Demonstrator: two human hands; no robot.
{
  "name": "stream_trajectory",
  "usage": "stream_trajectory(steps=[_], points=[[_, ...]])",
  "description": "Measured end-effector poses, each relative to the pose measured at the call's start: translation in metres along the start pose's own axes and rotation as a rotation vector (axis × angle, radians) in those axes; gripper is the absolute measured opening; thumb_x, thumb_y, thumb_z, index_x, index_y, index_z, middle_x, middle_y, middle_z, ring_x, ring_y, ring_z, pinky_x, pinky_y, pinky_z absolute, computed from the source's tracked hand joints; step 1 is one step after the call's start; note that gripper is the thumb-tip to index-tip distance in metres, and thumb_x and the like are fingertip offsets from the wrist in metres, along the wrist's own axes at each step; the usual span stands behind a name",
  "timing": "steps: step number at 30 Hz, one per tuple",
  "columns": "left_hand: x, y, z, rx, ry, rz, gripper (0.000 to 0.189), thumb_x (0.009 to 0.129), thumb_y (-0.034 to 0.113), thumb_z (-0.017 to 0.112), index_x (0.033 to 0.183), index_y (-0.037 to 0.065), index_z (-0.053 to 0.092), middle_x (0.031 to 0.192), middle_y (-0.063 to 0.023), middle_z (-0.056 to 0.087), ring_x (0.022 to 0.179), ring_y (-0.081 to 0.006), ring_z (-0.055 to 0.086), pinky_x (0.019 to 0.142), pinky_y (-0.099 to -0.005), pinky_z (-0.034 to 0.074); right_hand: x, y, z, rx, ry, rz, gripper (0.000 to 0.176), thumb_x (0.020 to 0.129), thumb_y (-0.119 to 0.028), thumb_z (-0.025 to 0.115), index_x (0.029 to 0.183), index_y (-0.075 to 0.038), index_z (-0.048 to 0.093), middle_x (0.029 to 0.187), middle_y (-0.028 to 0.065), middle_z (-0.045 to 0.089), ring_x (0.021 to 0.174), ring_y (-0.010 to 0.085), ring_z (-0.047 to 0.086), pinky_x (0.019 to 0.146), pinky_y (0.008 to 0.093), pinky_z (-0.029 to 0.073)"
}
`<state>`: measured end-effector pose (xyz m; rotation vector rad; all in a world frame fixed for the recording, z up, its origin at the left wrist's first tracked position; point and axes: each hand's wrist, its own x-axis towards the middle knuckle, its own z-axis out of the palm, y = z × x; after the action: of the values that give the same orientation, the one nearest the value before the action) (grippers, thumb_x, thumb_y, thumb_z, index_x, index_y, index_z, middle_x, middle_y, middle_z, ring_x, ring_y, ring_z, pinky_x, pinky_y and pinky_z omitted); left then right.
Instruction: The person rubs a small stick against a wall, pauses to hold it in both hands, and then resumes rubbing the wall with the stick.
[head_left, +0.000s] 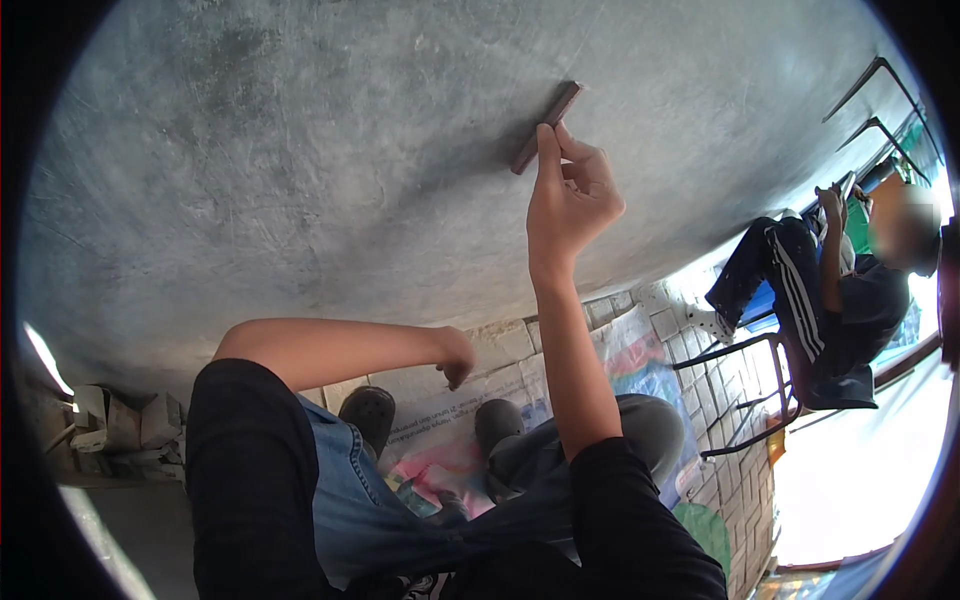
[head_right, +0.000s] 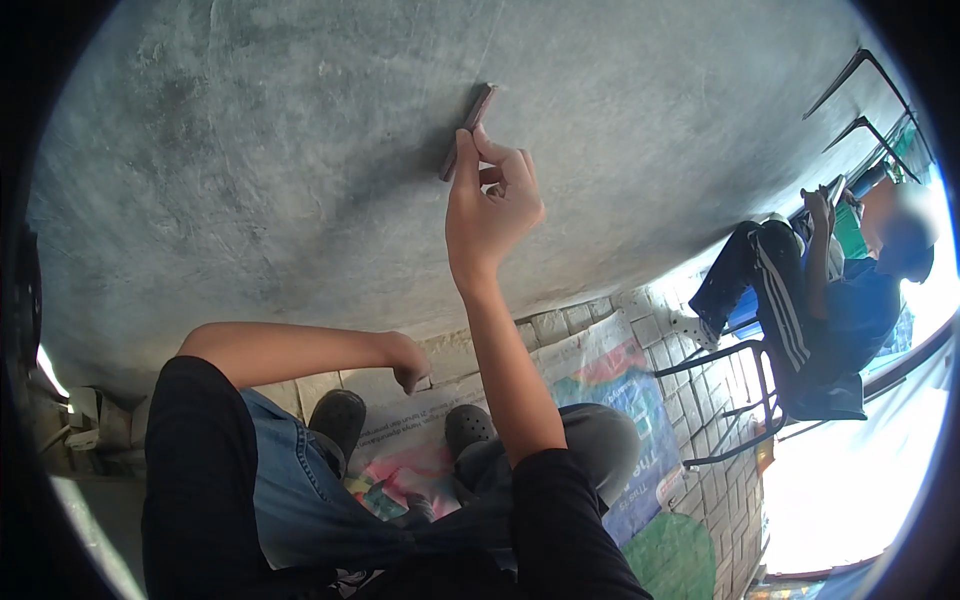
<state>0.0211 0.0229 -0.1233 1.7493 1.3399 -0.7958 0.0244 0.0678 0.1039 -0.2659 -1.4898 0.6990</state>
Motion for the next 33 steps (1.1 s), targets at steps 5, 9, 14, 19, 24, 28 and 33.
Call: stream_trajectory(steps=[5,9,14,19,24,28,33], points=[[-0.006,-0.003,-0.002,0.014,0.038,-0.091,0.044,0.08,0.035,0.058,0.117,0.011,0.059,0.114,-0.0112,0.06,0.101,-0.0245,0.059,0.086,-0.037,0.045,0.012,0.004,-0.002,-0.036,-0.016,-0.01,0.016,0.075,-0.009,0.073,0.081,0.004,0.068,0.071,0.0071,0.066,0.052,0.003,0.048,0.045,0.0157,0.035],[-0.017,-0.005,0.003,-0.015,0.052,-0.075,0.042,0.077,0.033,0.061,0.112,0.01,0.062,0.11,-0.0109,0.062,0.096,-0.0247,0.061,0.081,-0.0373,0.047,0.046,-0.011,0.008,0.11,0.119,-0.047,0.015,0.075,-0.007,0.072,0.082,0.006,0.067,0.07,0.0085,0.065,0.055,0.0043,0.052,0.047,0.0162,0.038],[-0.032,-0.003,0.012,-0.033,0.111,-0.092,0.04,0.076,0.033,0.062,0.107,0.007,0.064,0.105,-0.0109,0.064,0.092,-0.025,0.062,0.079,-0.0368,0.048,0.049,-0.005,0.015,0.215,0.239,0.004,0.01,0.073,-0.004,0.071,0.074,0.004,0.065,0.072,0.0089,0.066,0.048,0.0065,0.05,0.041,0.0191,0.036],[-0.016,-0.01,0.029,-0.075,0.067,-0.084,0.039,0.075,0.034,0.064,0.103,0.006,0.065,0.1,-0.0113,0.066,0.088,-0.0257,0.063,0.077,-0.0366,0.048,0.029,0.008,0.006,0.089,0.123,-0.062,0.009,0.074,-0.005,0.071,0.073,0.002,0.066,0.07,0.0073,0.065,0.049,0.0062,0.051,0.043,0.018,0.035],[-0.042,0.005,0.011,0.057,0.14,-0.137,0.037,0.074,0.03,0.064,0.107,0.011,0.064,0.107,-0.0095,0.063,0.096,-0.0244,0.061,0.076,-0.0405,0.049,0.012,0.006,-0.007,0.145,0.008,0.232,0.012,0.074,-0.006,0.072,0.078,0.004,0.066,0.066,0.0049,0.063,0.048,0.0028,0.045,0.043,0.0167,0.03],[-0.043,0.003,0.001,0.082,0.189,-0.178,0.039,0.07,0.024,0.069,0.106,0.012,0.065,0.106,-0.0082,0.064,0.099,-0.0249,0.06,0.074,-0.041,0.05,0.036,0.007,0.003,0.091,0.112,0.068,0.008,0.071,-0.003,0.072,0.072,0.002,0.065,0.067,0.0037,0.063,0.048,0.0048,0.039,0.043,0.0198,0.026],[-0.056,-0.003,0.012,0.053,0.166,-0.221,0.041,0.065,0.022,0.073,0.104,0.012,0.065,0.105,-0.0079,0.064,0.099,-0.0246,0.06,0.073,-0.0409,0.05,0.056,-0.01,0.015,0.229,0.239,0.12,0.01,0.069,-0.002,0.072,0.07,0.002,0.064,0.064,0.002,0.06,0.044,0.0021,0.033,0.04,0.0192,0.02]])
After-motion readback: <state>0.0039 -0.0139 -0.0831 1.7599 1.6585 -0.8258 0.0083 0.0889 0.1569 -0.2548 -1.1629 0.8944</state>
